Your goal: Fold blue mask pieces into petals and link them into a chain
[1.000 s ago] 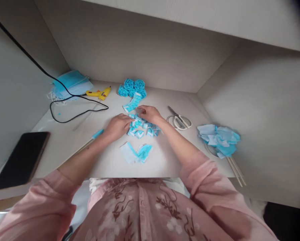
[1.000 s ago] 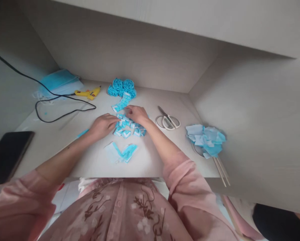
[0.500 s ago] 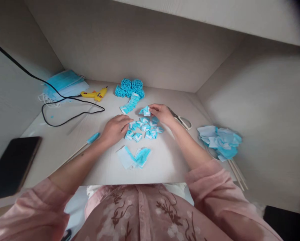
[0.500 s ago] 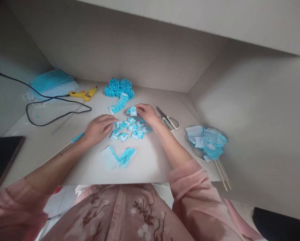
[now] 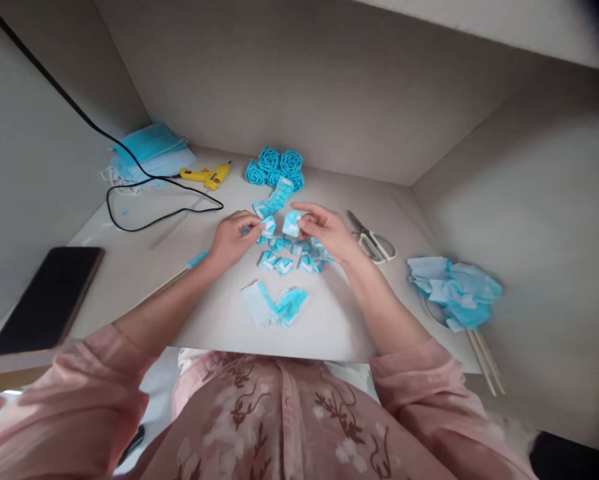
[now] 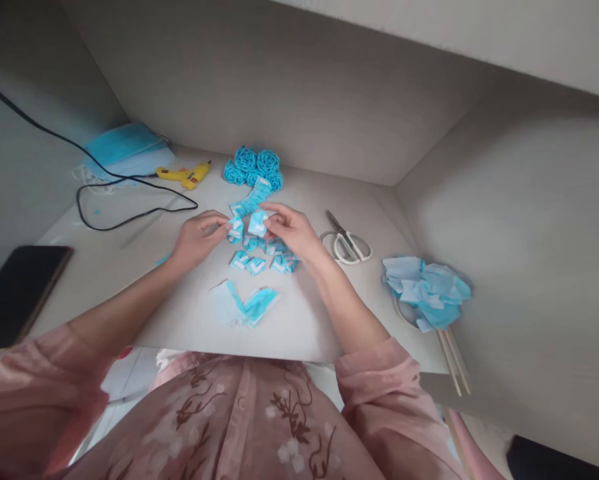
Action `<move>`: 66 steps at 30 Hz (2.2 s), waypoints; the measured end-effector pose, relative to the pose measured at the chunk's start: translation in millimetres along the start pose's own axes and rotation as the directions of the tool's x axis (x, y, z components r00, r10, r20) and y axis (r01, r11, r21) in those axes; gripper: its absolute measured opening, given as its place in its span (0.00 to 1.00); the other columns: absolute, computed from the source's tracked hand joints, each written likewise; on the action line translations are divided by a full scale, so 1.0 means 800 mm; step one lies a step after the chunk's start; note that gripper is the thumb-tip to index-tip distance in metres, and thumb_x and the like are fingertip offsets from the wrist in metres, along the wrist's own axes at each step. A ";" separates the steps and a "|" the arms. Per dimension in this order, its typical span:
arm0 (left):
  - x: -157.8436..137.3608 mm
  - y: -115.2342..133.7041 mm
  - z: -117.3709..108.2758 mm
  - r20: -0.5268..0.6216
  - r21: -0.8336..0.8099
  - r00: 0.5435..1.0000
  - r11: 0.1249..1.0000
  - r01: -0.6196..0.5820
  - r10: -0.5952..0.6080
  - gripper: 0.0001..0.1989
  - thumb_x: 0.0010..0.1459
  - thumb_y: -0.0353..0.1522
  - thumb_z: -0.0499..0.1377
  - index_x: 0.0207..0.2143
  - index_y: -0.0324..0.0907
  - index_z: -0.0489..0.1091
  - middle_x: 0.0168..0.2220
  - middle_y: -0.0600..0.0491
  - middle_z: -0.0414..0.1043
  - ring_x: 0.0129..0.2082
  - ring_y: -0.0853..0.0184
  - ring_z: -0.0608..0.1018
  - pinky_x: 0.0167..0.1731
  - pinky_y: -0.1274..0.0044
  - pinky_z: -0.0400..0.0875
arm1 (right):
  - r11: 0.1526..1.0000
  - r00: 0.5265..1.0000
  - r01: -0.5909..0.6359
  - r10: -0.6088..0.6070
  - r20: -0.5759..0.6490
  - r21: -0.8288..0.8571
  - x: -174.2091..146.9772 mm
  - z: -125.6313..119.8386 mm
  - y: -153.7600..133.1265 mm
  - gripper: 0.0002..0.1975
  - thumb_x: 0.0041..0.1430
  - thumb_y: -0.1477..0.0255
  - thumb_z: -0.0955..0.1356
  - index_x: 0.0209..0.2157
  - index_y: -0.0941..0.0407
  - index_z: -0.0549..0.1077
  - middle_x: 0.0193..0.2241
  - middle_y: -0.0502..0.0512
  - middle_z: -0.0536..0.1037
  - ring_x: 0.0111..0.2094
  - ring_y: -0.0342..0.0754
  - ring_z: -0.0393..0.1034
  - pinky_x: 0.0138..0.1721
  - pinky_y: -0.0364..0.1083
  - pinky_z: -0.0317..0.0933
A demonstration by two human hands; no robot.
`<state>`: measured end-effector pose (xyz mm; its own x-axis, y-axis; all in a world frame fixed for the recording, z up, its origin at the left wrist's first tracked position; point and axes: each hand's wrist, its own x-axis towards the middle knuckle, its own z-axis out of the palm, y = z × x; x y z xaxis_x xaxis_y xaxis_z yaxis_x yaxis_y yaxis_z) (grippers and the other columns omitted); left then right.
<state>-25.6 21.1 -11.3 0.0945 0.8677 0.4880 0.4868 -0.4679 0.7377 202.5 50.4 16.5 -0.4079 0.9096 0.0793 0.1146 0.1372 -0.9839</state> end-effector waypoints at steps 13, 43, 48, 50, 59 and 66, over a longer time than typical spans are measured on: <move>0.004 -0.016 -0.014 0.247 0.421 0.969 0.902 -0.098 -0.010 0.23 0.65 0.39 0.50 0.19 0.41 0.68 0.23 0.52 0.73 0.26 0.66 0.73 0.35 0.72 0.63 | 0.594 0.943 0.209 -0.333 -0.001 -0.777 -0.035 -0.014 0.001 0.22 0.68 0.68 0.59 0.61 0.52 0.67 0.55 0.60 0.75 0.57 0.57 0.68 0.59 0.58 0.60; -0.017 0.003 0.002 0.484 0.263 0.868 0.926 -0.271 0.116 0.19 0.58 0.28 0.51 0.44 0.46 0.79 0.40 0.54 0.83 0.37 0.65 0.82 0.37 0.77 0.71 | 0.519 0.979 0.201 -0.092 0.179 -0.831 -0.084 -0.045 0.028 0.12 0.63 0.73 0.65 0.46 0.53 0.78 0.43 0.58 0.80 0.45 0.53 0.73 0.48 0.51 0.65; -0.021 0.011 0.006 0.459 0.158 0.867 0.942 -0.296 0.195 0.25 0.60 0.26 0.48 0.58 0.46 0.69 0.51 0.52 0.78 0.47 0.65 0.80 0.47 0.74 0.71 | 0.520 0.953 0.176 -0.302 0.012 -0.836 -0.077 -0.048 0.032 0.16 0.67 0.71 0.61 0.51 0.55 0.75 0.47 0.61 0.79 0.50 0.55 0.72 0.52 0.53 0.64; -0.020 0.016 0.005 0.431 0.131 0.877 0.947 -0.292 0.211 0.27 0.60 0.26 0.49 0.61 0.46 0.66 0.51 0.51 0.78 0.46 0.66 0.80 0.46 0.75 0.71 | 0.564 0.942 0.196 -0.337 -0.007 -0.802 -0.085 -0.046 0.030 0.15 0.68 0.70 0.60 0.48 0.53 0.76 0.43 0.59 0.80 0.46 0.53 0.73 0.49 0.52 0.64; -0.024 0.029 0.004 0.493 0.000 0.817 0.939 -0.343 0.299 0.16 0.61 0.29 0.50 0.40 0.45 0.78 0.36 0.52 0.81 0.36 0.67 0.81 0.37 0.77 0.71 | 0.749 0.964 0.213 -0.055 0.261 -0.627 -0.109 -0.045 0.011 0.09 0.61 0.64 0.70 0.29 0.54 0.77 0.29 0.52 0.79 0.32 0.46 0.71 0.37 0.46 0.62; -0.037 0.054 0.013 0.607 -0.176 0.683 0.907 -0.383 0.406 0.17 0.56 0.25 0.50 0.38 0.47 0.78 0.38 0.52 0.81 0.40 0.63 0.78 0.42 0.70 0.72 | 0.808 0.857 0.317 -0.020 0.515 -0.497 -0.108 -0.056 0.003 0.14 0.55 0.59 0.73 0.35 0.55 0.77 0.33 0.54 0.78 0.37 0.47 0.71 0.42 0.47 0.62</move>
<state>1.8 -23.1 1.3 0.7897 0.5041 0.3497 0.2524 -0.7864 0.5637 278.7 -9.9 14.5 -0.8181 0.5750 0.0055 0.4132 0.5944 -0.6899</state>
